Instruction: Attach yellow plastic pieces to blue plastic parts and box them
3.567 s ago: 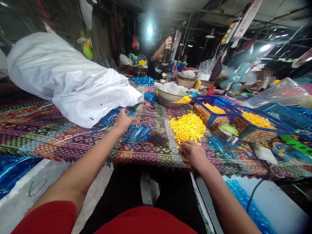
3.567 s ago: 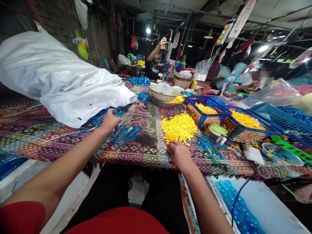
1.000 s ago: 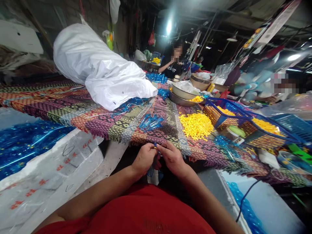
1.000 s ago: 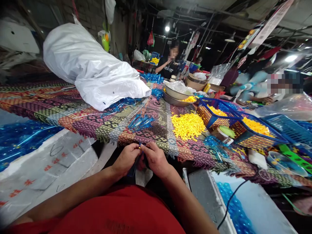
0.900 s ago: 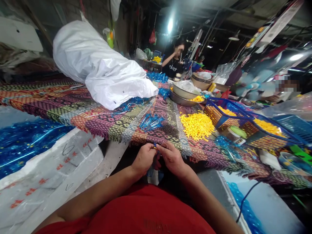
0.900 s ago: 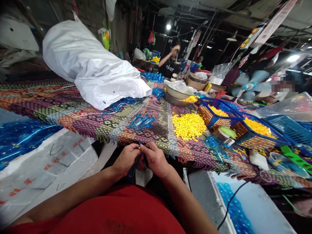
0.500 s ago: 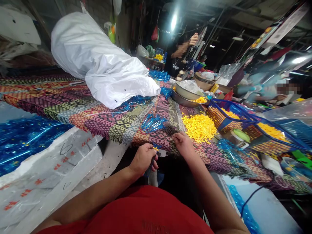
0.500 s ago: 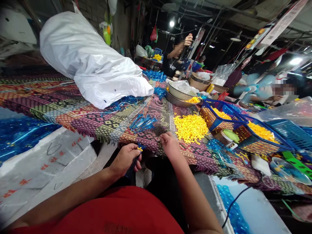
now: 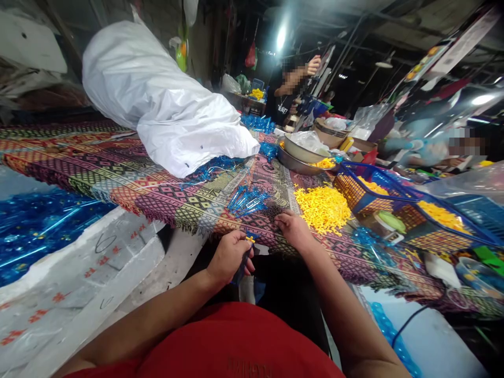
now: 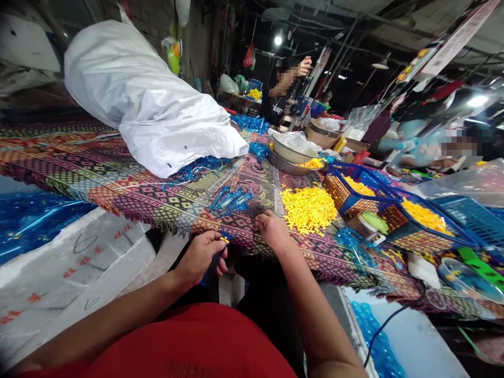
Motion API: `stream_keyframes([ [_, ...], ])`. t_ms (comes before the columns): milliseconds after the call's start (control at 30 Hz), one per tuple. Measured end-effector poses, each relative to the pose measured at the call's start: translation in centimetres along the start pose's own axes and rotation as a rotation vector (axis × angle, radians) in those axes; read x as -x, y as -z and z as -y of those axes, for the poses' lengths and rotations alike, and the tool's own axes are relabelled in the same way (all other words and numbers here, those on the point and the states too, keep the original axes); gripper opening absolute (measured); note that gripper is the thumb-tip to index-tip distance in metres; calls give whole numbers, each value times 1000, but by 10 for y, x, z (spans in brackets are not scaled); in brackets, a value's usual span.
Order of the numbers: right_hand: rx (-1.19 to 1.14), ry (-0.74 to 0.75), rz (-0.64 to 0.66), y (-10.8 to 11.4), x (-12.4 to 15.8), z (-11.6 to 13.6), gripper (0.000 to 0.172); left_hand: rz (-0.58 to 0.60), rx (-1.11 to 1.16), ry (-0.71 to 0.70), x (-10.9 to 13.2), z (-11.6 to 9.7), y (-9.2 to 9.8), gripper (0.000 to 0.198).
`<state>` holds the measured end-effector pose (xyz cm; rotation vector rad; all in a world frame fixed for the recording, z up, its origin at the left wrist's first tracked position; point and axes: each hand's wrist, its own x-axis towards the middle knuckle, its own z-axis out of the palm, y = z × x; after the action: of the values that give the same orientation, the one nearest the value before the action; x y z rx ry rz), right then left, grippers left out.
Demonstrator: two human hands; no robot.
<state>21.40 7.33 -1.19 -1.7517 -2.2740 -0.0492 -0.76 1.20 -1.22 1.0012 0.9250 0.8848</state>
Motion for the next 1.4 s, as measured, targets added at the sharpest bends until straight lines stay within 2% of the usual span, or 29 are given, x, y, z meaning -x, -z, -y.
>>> stream_keyframes([
  [200,120,36,45,1,-1,11,18,4,-6,14,0,1,-3,8],
  [367,181,9,57,2,-1,11,18,-6,-11,7,0,-1,-2,11],
  [433,172,13,52,2,0,12,17,-12,-13,13,0,-1,-1,12],
  [633,88,155,28,6,6,20,20,-31,-7,12,2,-2,-1,11],
  [967,19,174,6,-1,9,15,21,-54,-17,-19,1,1,2,12],
  [1100,-88,213,-25,-5,10,8,23,-49,-21,-27,1,2,3,12],
  [1267,-364,181,-194,-4,14,9,19,-46,-25,-22,2,1,2,10],
  [1333,-527,118,-211,-3,16,12,16,-44,-29,-28,1,1,2,10],
  [1400,-770,-20,-168,-2,18,17,16,-42,-33,-32,1,1,1,9],
])
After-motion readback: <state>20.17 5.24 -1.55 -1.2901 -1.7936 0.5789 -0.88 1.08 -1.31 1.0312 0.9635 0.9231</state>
